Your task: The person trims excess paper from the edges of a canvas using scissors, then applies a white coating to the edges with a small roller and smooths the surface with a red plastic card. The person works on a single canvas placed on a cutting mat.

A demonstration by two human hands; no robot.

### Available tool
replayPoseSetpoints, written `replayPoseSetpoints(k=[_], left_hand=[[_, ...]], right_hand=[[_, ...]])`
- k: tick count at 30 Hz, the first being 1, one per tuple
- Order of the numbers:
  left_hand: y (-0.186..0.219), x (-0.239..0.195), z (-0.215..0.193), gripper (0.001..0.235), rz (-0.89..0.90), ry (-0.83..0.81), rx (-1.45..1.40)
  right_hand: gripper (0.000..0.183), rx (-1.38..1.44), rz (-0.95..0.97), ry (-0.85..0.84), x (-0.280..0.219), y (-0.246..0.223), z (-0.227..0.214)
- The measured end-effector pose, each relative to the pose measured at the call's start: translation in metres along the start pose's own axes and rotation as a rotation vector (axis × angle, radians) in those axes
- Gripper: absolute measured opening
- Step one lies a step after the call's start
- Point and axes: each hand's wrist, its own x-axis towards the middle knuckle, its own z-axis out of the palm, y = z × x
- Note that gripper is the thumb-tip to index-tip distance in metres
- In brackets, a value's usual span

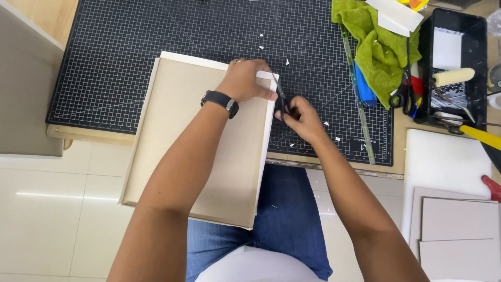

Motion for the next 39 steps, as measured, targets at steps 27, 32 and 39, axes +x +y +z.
replayPoseSetpoints(k=[27, 32, 39], left_hand=[[-0.097, -0.186, -0.077, 0.105, -0.537, 0.298, -0.193], [-0.075, -0.169, -0.1, 0.078, -0.602, 0.142, -0.155], [-0.058, -0.065, -0.109, 0.058, -0.176, 0.135, 0.046]], right_hand=[[0.061, 0.982, 0.333, 0.141, -0.138, -0.066, 0.062], [0.023, 0.961, 0.156, 0.097, -0.162, -0.11, 0.072], [0.073, 0.843, 0.088, 0.128, -0.196, -0.148, 0.083]])
